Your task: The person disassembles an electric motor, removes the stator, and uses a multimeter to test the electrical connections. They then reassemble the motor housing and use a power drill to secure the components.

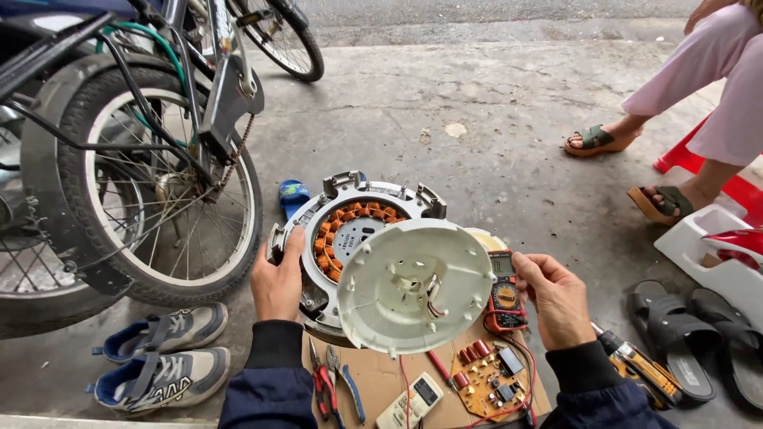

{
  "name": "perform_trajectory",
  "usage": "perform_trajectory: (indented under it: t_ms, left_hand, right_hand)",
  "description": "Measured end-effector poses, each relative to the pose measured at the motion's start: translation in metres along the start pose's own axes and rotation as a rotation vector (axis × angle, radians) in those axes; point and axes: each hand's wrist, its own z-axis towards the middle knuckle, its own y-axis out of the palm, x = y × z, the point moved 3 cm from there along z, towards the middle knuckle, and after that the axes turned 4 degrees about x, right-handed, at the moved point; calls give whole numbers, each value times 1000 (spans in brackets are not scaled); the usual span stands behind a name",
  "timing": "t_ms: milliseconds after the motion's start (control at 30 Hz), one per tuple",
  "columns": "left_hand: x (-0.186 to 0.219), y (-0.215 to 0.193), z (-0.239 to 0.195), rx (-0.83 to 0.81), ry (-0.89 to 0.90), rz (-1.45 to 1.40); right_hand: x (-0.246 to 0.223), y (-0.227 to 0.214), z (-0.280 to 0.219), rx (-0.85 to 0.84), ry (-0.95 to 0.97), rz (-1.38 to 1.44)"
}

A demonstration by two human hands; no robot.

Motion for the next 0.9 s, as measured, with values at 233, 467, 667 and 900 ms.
perform_trajectory:
  t_ms: [233, 467, 667, 900]
  left_hand:
    - [-2, 1, -4, 26, 11, -18]
    - [2, 2, -8, 15, -2, -25]
    - [4, 3, -8, -9, -19, -30]
    - [1, 0, -4, 3, -30, -40]
  right_hand:
    - [24, 1, 14, 18, 61, 107]
    - [19, 10, 10, 49, 111, 113]
    - [16, 12, 7, 46, 103, 139]
    - [21, 10, 10, 39, 107, 111]
